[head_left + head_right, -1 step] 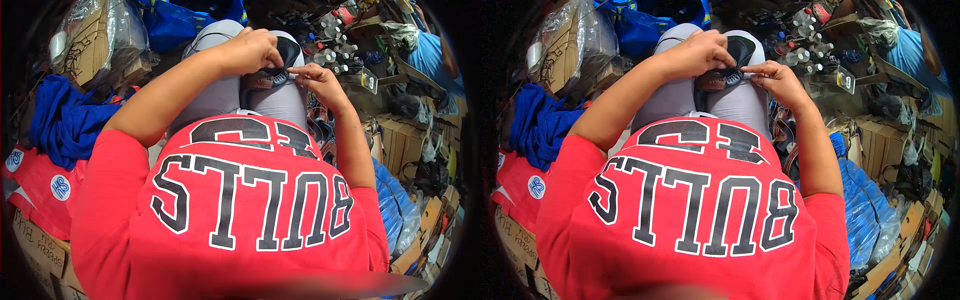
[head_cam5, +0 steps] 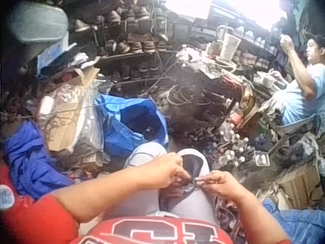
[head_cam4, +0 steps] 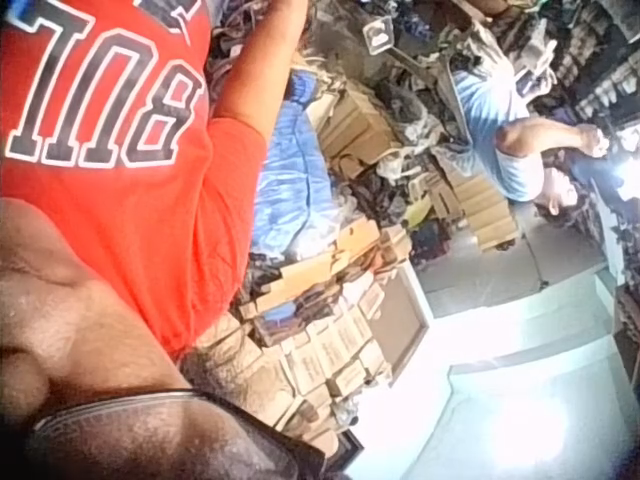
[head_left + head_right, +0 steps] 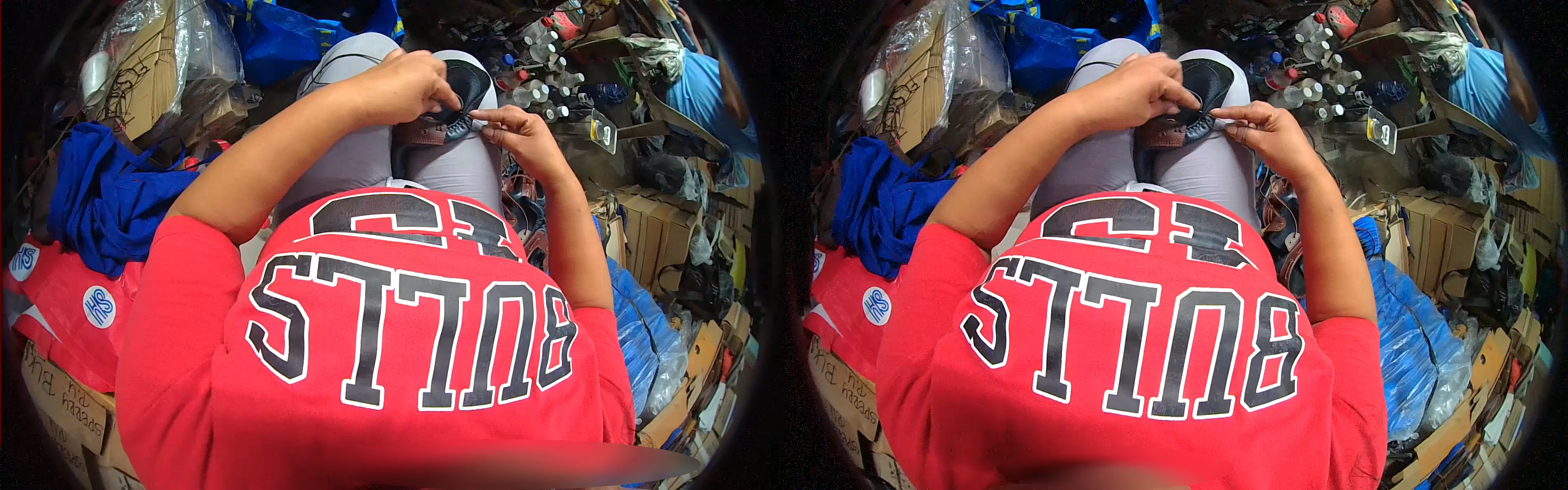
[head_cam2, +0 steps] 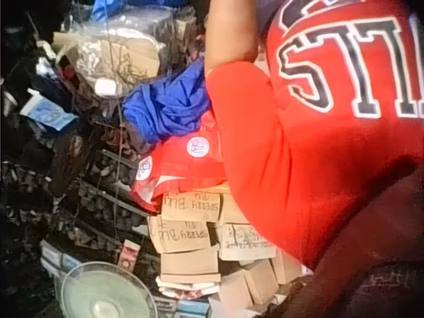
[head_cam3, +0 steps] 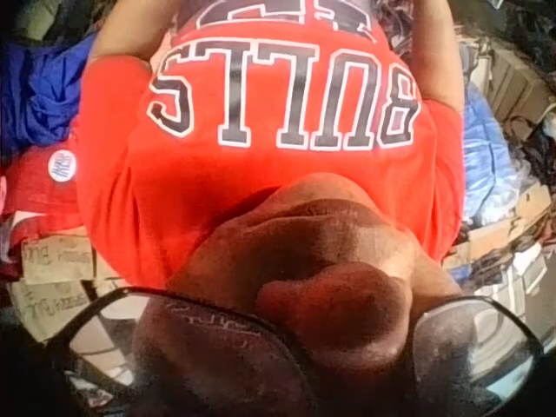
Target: Hand-stitching a leather shoe part using a needle and thread.
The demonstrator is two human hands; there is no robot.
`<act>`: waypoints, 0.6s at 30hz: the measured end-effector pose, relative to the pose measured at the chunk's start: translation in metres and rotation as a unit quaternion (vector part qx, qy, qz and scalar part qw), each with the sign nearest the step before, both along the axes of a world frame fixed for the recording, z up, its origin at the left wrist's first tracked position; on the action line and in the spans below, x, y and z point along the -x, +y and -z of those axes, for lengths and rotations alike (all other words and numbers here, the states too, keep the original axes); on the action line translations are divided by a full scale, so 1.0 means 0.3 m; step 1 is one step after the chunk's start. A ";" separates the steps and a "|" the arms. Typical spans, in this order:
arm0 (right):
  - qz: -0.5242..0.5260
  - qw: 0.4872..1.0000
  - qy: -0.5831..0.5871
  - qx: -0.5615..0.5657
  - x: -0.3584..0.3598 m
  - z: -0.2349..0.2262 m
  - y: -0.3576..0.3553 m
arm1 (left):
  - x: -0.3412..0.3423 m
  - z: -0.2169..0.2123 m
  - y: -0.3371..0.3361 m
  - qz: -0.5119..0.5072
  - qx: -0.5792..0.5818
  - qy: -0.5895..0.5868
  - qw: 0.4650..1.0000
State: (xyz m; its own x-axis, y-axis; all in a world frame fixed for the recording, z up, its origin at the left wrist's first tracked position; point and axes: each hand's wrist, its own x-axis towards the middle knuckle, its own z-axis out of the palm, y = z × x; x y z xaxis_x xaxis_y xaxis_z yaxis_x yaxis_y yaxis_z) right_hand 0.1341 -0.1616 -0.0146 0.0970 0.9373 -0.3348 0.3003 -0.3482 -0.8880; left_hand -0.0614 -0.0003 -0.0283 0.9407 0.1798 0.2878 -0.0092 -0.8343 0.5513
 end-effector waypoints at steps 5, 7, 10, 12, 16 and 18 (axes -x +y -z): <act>0.082 0.988 0.129 0.024 0.041 -0.001 -0.001 | 0.003 0.051 -0.012 -0.061 0.231 0.054 0.970; 0.092 0.985 0.144 0.014 0.039 0.017 -0.002 | -0.016 0.054 -0.022 -0.092 0.315 0.056 0.943; 0.109 0.977 0.186 0.010 0.038 0.040 0.003 | -0.035 0.017 -0.046 -0.142 0.290 0.111 0.940; 0.125 0.981 0.152 -0.003 0.052 0.041 0.011 | -0.050 0.011 -0.056 -0.150 0.286 0.117 0.939; 0.113 0.990 0.089 -0.009 0.062 0.033 0.044 | -0.059 0.016 -0.057 -0.134 0.299 0.107 0.939; 0.098 0.992 0.073 -0.024 0.051 0.044 0.044 | -0.059 0.024 -0.047 -0.116 0.268 0.099 0.951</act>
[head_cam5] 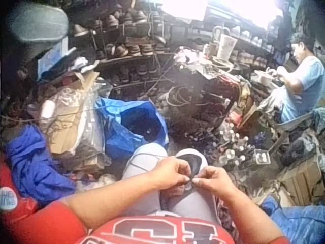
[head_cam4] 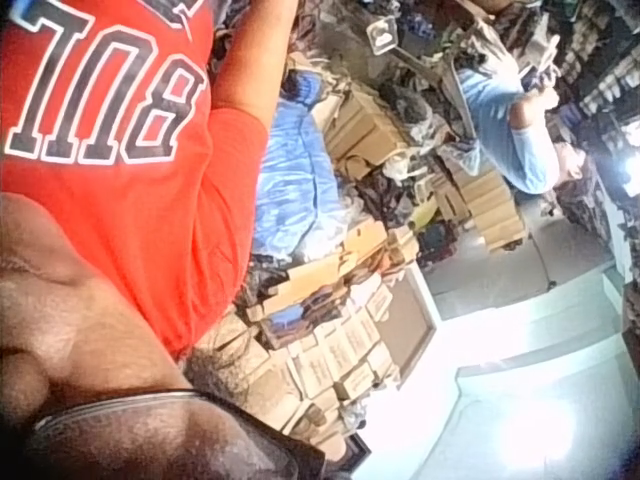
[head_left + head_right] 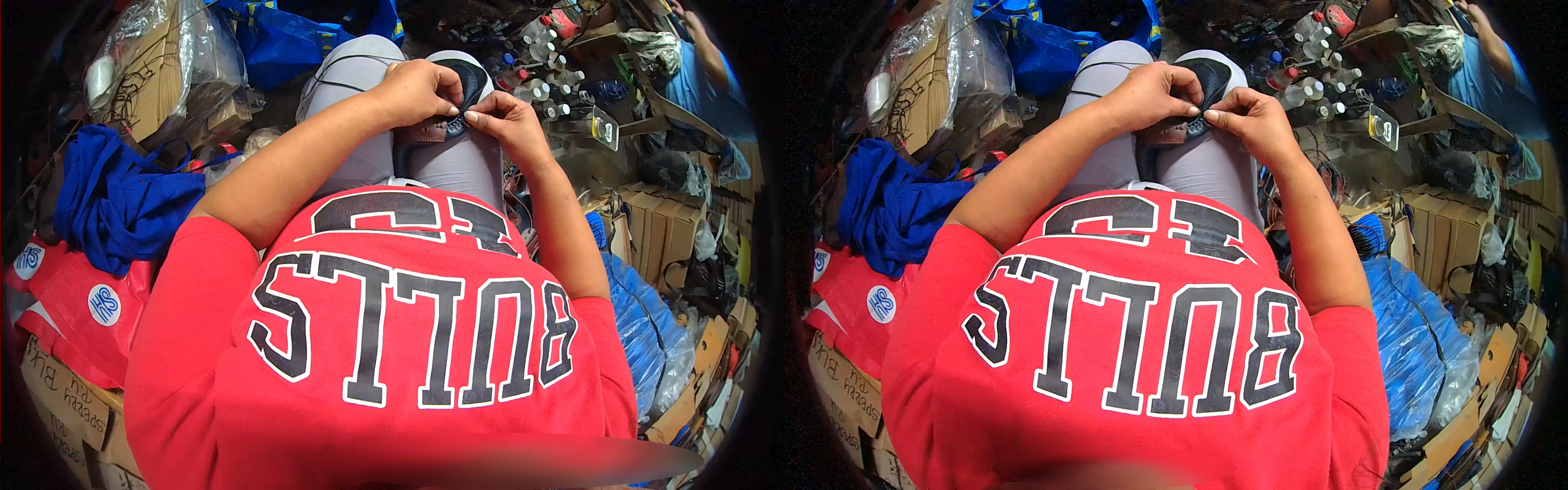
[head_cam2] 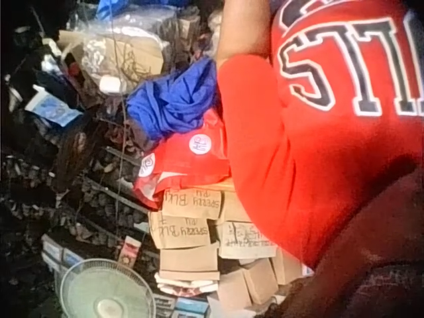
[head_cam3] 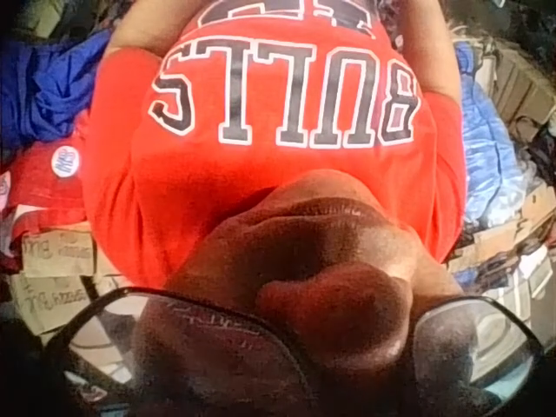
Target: Hand-stitching a leather shoe part using a needle and thread.
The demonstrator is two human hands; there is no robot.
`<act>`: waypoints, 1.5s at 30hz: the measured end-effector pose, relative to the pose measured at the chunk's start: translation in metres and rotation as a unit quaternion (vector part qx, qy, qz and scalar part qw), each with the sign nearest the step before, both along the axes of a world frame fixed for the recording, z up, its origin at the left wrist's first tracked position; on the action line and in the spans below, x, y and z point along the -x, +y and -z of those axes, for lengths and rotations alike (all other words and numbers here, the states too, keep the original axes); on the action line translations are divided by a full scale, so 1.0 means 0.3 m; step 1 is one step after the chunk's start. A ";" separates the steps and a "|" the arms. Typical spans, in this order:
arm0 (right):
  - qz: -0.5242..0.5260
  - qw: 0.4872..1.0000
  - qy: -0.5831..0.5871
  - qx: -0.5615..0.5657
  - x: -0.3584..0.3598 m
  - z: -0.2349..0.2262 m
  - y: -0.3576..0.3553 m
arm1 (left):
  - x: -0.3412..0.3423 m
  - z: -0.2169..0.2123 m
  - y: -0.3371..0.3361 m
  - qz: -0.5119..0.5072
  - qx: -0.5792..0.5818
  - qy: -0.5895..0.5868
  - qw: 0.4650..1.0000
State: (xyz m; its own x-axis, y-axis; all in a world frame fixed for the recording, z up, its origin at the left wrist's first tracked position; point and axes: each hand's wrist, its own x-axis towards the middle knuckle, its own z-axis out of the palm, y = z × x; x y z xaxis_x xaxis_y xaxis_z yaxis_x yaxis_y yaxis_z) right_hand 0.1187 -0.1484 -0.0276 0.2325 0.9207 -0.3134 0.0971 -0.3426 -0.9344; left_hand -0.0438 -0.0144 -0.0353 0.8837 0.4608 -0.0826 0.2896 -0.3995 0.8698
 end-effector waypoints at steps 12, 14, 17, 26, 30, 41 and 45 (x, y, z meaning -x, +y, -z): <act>-0.018 0.988 -0.151 -0.025 -0.051 0.021 -0.144 | 0.048 -0.074 0.003 0.064 -0.091 0.026 0.993; -0.009 0.996 -0.089 -0.008 -0.059 0.013 -0.189 | 0.038 -0.062 0.007 0.095 -0.159 0.020 0.982; -0.007 0.999 0.023 -0.027 -0.070 -0.053 -0.218 | 0.029 -0.083 0.013 0.143 -0.180 0.037 0.972; -0.032 0.877 -0.473 -0.079 -0.168 -0.068 -0.020 | 0.012 -0.094 0.013 0.183 -0.268 0.042 0.945; -0.220 0.818 -0.525 -0.083 -0.056 -0.198 0.002 | 0.042 -0.069 0.028 0.159 -0.251 0.025 0.954; -0.252 0.765 -0.589 -0.067 -0.127 -0.111 -0.065 | 0.275 -0.078 0.172 0.144 -0.331 0.047 0.931; 0.037 0.975 -0.210 0.068 -0.268 -0.095 -0.178 | 0.450 -0.114 0.242 -0.094 -0.050 -0.058 0.993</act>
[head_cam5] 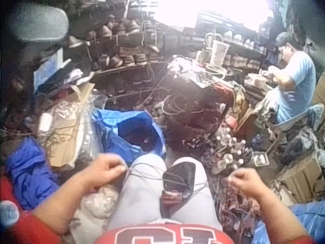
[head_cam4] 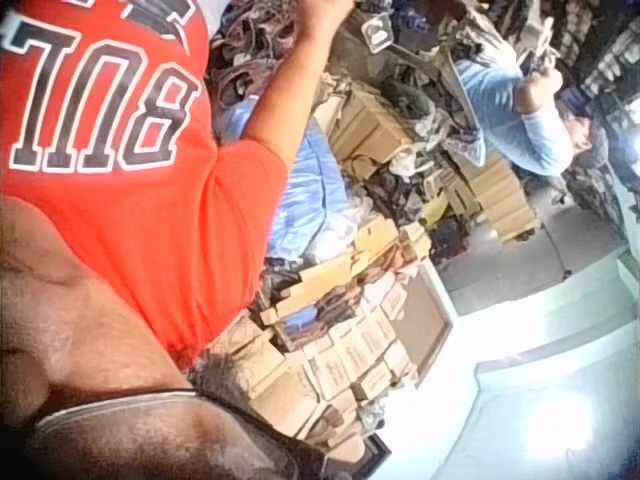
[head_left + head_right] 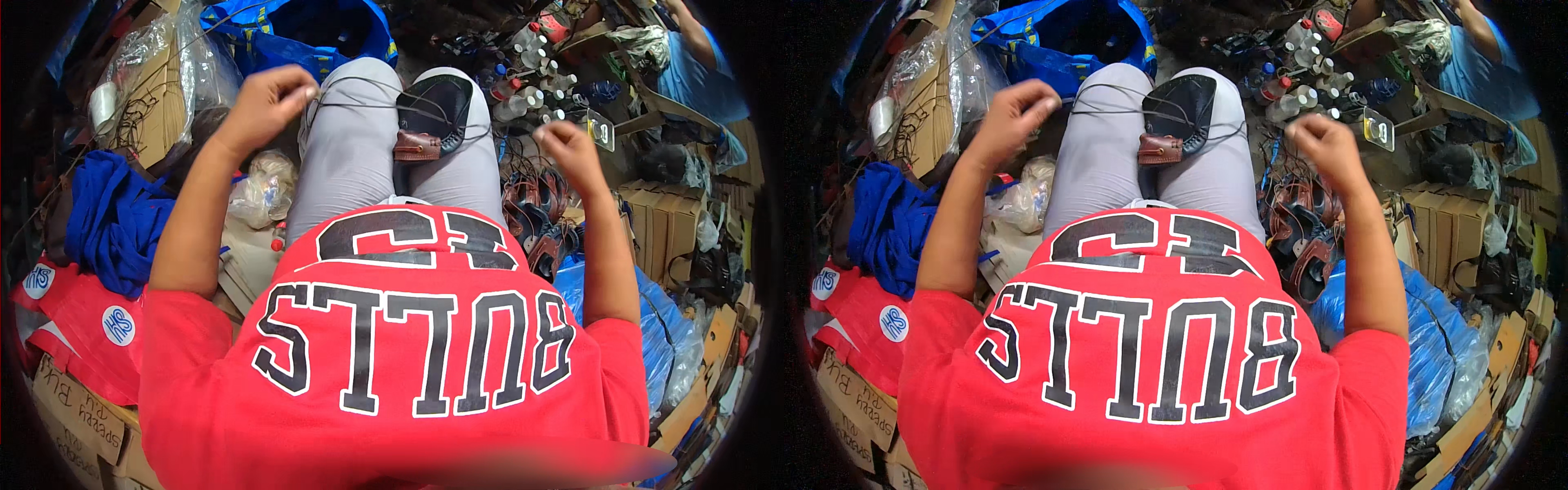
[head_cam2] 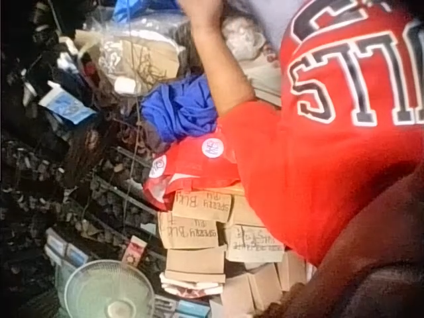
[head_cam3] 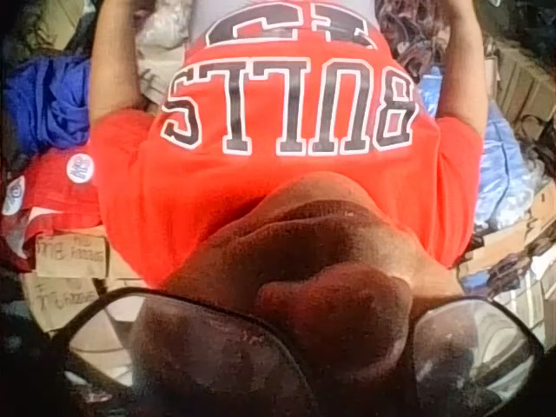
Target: Hand-stitching a leather shoe part using a needle and thread.
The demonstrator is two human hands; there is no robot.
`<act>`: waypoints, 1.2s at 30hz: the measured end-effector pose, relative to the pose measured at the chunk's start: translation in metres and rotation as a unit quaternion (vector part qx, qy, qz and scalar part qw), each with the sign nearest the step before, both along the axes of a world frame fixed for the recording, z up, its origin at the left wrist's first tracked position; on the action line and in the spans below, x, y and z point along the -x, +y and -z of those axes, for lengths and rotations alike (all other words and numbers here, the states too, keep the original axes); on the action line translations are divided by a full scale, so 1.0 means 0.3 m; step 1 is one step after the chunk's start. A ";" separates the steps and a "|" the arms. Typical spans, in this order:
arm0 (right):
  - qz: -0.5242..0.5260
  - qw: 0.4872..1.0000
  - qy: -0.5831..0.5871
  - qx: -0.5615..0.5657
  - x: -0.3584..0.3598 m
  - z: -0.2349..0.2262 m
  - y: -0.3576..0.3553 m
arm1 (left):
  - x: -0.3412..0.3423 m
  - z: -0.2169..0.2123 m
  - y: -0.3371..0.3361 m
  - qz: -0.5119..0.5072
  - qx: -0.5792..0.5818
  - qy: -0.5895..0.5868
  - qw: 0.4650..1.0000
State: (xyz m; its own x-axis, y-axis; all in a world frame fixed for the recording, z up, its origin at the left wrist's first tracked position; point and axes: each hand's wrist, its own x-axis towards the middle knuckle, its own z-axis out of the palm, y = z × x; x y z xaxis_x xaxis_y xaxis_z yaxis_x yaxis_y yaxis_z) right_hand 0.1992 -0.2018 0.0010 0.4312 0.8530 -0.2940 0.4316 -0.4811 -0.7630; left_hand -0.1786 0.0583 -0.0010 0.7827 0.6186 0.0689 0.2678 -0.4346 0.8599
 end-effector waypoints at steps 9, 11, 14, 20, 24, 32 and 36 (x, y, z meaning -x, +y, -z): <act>-0.145 0.845 0.464 -0.223 0.381 -0.169 0.246 | -0.267 -0.208 -0.297 0.301 0.395 -0.173 0.850; -0.205 0.950 0.215 -0.095 0.387 -0.155 0.176 | -0.218 -0.161 -0.292 0.260 0.282 -0.044 0.922; -0.173 0.982 -0.073 0.037 0.267 -0.090 0.049 | -0.057 -0.031 -0.097 0.121 -0.189 0.055 0.973; 0.108 0.963 -0.238 0.060 -0.429 0.041 -0.599 | 0.696 -0.334 0.606 -0.328 -0.302 0.210 0.870; 0.244 0.797 -0.406 0.373 -0.760 -0.124 -1.120 | 1.119 -0.476 0.817 -0.452 -0.411 0.496 0.617; -0.040 0.962 -0.269 0.031 -0.105 0.148 -0.333 | 0.060 -0.072 0.023 -0.015 -0.214 0.131 0.968; -0.087 0.986 -0.112 -0.091 0.215 0.128 -0.067 | -0.120 0.030 -0.187 0.096 -0.137 0.081 0.983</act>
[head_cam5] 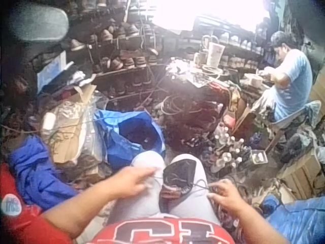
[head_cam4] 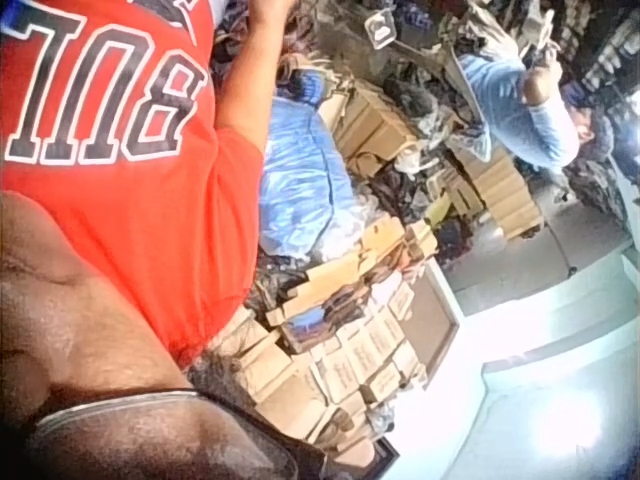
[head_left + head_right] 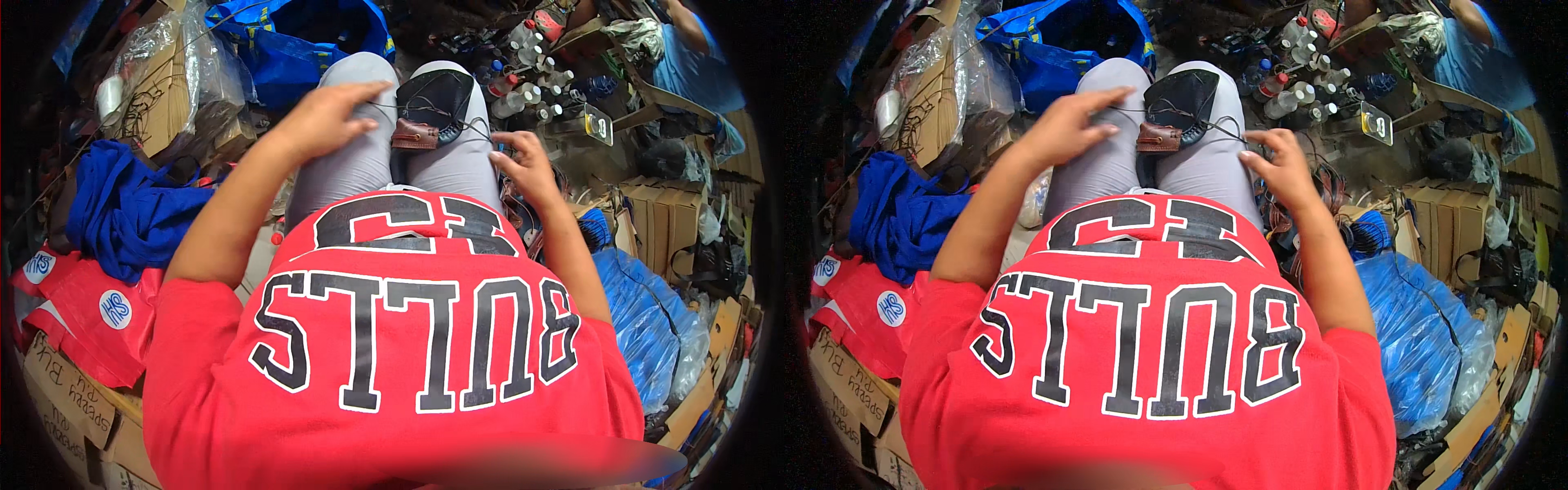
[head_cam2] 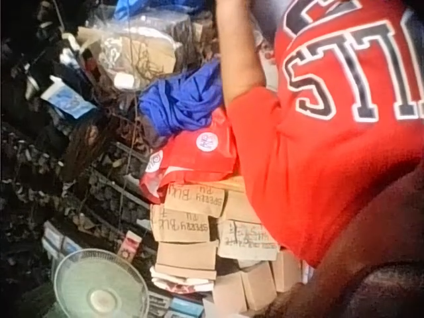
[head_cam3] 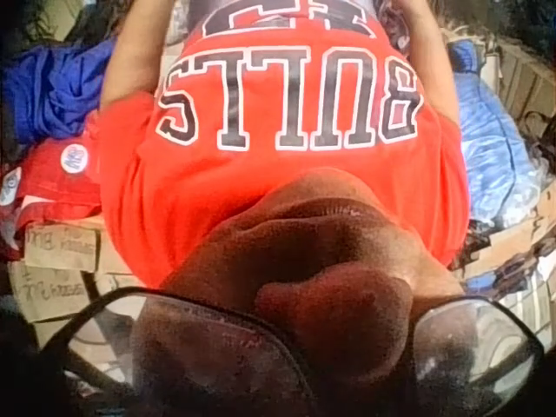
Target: Hand-stitching a leather shoe part using a needle and thread.
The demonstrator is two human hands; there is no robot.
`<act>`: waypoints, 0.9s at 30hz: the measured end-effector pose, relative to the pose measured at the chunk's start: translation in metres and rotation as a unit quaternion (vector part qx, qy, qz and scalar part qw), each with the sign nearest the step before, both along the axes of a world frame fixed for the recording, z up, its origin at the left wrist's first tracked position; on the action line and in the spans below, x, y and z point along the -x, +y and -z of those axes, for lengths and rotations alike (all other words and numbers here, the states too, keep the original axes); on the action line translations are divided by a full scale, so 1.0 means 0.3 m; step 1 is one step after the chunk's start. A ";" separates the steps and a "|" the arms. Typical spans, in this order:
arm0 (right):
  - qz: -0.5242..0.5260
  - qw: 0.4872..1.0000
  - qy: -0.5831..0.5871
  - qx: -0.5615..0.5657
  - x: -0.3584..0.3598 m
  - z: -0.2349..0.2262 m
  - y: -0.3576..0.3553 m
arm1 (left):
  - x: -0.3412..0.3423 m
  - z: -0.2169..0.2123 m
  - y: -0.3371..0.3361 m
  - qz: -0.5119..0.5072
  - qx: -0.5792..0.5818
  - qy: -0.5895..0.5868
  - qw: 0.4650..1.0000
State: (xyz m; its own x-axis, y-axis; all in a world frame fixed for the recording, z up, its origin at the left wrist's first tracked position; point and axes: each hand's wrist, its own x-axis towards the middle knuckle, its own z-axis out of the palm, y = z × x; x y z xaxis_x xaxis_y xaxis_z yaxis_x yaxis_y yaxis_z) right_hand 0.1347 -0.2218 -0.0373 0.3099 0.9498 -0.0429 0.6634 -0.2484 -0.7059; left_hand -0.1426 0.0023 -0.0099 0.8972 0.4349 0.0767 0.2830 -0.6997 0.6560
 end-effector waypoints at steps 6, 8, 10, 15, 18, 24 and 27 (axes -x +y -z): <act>0.053 0.973 0.223 0.034 -0.017 0.011 -0.007 | 0.019 -0.007 0.065 -0.097 0.126 0.024 0.987; 0.065 0.992 0.105 0.041 -0.074 -0.012 -0.038 | 0.086 -0.028 0.124 -0.171 0.224 0.017 0.959; 0.099 0.993 0.062 0.024 -0.149 -0.010 -0.087 | 0.233 0.049 0.254 -0.195 0.194 -0.014 0.961; 0.161 0.984 0.029 0.076 -0.381 0.109 -0.299 | 0.448 0.126 0.383 -0.259 0.276 -0.037 0.925; 0.282 0.925 0.237 0.096 -0.381 0.078 -0.295 | 0.440 0.162 0.399 -0.325 0.167 -0.049 0.930; 0.085 0.987 0.138 -0.012 -0.150 -0.084 -0.022 | -0.140 -0.098 0.054 0.018 -0.044 -0.073 0.996; -0.026 0.996 0.086 -0.018 -0.042 -0.140 0.135 | -0.321 -0.088 -0.015 0.117 -0.039 -0.061 0.991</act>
